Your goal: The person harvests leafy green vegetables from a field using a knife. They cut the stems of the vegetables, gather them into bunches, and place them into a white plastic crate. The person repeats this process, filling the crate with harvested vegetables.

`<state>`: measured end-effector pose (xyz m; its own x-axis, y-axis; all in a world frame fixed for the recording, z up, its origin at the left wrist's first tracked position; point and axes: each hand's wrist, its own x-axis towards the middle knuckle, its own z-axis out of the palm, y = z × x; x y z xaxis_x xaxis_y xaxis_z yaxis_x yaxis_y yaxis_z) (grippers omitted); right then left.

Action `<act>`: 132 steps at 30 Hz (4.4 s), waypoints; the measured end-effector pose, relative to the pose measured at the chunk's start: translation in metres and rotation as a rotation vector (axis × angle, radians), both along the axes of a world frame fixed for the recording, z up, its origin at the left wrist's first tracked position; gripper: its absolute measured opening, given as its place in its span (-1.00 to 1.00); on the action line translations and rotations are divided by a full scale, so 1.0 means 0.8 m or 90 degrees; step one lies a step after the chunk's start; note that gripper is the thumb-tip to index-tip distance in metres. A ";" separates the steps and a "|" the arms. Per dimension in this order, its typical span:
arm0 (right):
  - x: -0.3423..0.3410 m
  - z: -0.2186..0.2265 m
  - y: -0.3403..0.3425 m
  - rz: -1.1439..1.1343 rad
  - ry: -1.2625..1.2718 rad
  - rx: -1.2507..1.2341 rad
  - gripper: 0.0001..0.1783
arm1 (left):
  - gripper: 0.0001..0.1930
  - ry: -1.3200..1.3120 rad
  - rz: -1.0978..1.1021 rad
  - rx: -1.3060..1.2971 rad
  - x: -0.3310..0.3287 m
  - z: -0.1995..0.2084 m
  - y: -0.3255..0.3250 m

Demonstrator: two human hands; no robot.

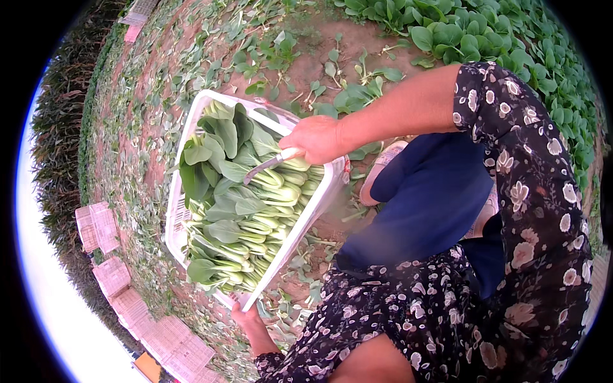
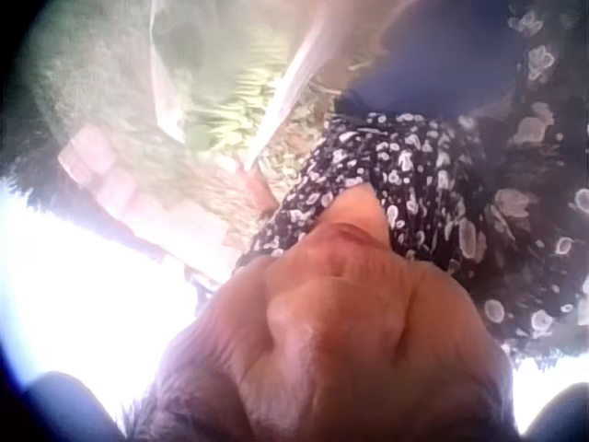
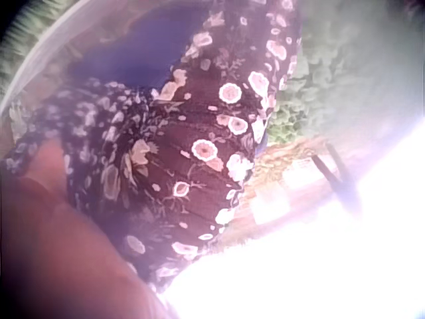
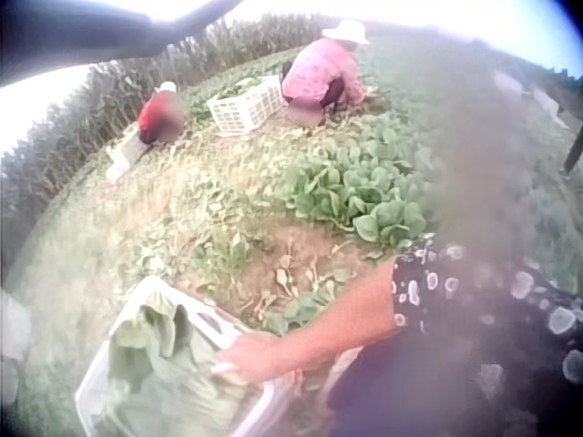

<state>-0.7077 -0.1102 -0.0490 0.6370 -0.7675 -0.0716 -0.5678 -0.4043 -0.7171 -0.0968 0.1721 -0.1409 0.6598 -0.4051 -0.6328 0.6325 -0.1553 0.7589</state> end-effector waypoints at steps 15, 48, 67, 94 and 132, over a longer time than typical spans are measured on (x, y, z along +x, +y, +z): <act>-0.331 0.045 -0.045 -0.316 0.026 -0.026 -0.69 | -0.58 0.015 -0.310 -0.069 -0.339 0.074 -0.175; -0.506 0.058 0.620 -1.077 -0.201 0.013 -0.82 | -0.44 -0.186 -1.519 -0.083 -0.793 0.020 -0.147; -0.617 -0.181 0.607 -0.915 -0.208 0.357 -0.71 | -0.56 -0.384 -1.760 0.024 -1.370 -0.333 -0.148; -0.492 -0.187 0.759 -1.761 -1.040 -0.642 -0.64 | -0.69 0.051 -1.833 -2.161 -1.410 -0.053 0.205; -0.518 -0.331 0.702 -1.668 -0.935 0.201 -0.46 | -0.81 -0.543 -1.471 -2.218 -1.536 -0.164 0.224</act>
<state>-1.1221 0.4515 -0.3135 -0.6045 0.2089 -0.7687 0.7213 -0.2660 -0.6395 -1.3256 0.3516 -0.2718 -0.0658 0.9963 -0.0559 0.9876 0.0730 0.1391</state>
